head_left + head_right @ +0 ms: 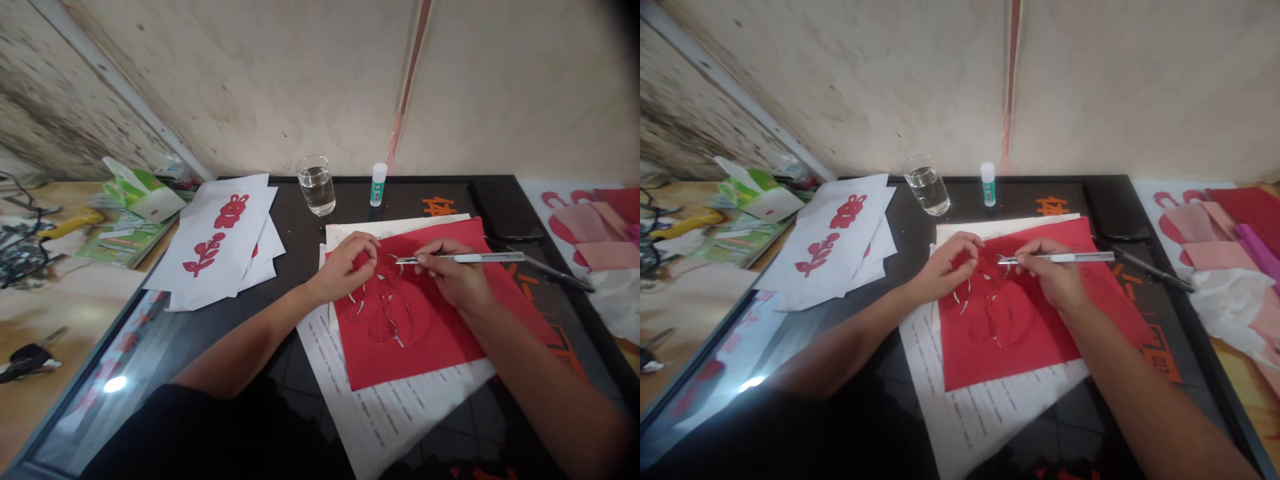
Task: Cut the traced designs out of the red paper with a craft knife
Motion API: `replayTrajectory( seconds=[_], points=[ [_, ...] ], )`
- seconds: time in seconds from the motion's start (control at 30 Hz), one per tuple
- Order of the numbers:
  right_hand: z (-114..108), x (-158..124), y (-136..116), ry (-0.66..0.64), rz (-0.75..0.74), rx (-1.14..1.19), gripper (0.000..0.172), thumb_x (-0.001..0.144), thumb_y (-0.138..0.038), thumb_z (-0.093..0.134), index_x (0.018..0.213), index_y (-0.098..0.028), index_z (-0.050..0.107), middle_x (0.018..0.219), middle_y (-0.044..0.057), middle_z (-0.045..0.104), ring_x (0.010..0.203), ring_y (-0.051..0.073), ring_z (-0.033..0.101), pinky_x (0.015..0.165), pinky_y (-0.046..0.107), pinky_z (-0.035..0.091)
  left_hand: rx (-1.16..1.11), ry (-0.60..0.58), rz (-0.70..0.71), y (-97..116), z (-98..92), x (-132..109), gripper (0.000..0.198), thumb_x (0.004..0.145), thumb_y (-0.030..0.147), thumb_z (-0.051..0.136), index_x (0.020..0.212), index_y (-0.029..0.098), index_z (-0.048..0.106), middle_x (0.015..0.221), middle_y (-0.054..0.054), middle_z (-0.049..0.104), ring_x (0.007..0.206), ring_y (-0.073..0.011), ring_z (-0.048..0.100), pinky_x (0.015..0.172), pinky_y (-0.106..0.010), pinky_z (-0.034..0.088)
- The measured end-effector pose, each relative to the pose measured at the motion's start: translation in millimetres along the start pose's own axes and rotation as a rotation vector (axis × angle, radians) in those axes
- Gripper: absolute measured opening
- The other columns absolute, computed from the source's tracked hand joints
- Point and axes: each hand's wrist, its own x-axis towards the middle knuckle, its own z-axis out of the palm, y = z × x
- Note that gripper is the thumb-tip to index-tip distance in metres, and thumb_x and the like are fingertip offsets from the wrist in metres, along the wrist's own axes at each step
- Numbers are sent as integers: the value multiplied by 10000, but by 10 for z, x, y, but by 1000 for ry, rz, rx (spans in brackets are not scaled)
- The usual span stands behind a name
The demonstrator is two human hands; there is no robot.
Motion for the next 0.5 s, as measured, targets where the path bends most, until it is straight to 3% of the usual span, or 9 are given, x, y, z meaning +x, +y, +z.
replayTrajectory(
  seconds=[0.07,0.13,0.2,0.3,0.4,0.5],
  points=[
    [-2,0,3,-24,-6,-14,56,736,-257,751,753,-218,714,624,-7,668,550,124,548,541,260,402,-71,97,-53,24,-28,10,26,881,178,501,861,188,514,1035,-65,619,969,-159,588,903,-338,442],
    [6,-14,-9,-108,-20,-95,70,767,-275,746,762,-212,716,669,6,682,624,143,596,610,272,447,-102,115,-117,88,-92,10,47,902,207,503,861,186,516,984,-49,643,911,-140,599,870,-316,450],
    [16,-34,-20,-168,-48,-211,92,787,-292,734,753,-211,709,705,11,686,668,156,614,640,281,459,-96,63,-161,204,-209,-19,65,913,229,501,875,183,527,948,-41,650,870,-133,597,826,-299,460],
    [29,-55,-18,-161,-100,-351,98,800,-294,710,749,-212,697,721,10,679,669,158,608,621,281,449,-2,-105,-206,446,-498,-170,76,918,231,493,910,180,548,906,-28,637,811,-127,584,741,-269,468],
    [36,-62,-9,-114,-114,-350,101,810,-305,691,767,-214,690,727,13,684,678,165,620,630,288,462,93,-256,-256,702,-868,-541,85,927,213,497,948,185,575,914,-21,637,826,-126,593,743,-250,481],
    [41,-66,-20,-131,-108,-299,128,803,-344,705,798,-216,702,772,24,706,722,183,649,665,306,493,158,-347,-368,962,-1223,-1217,98,940,187,495,962,202,589,911,-18,651,823,-121,608,732,-217,495]
  ],
)
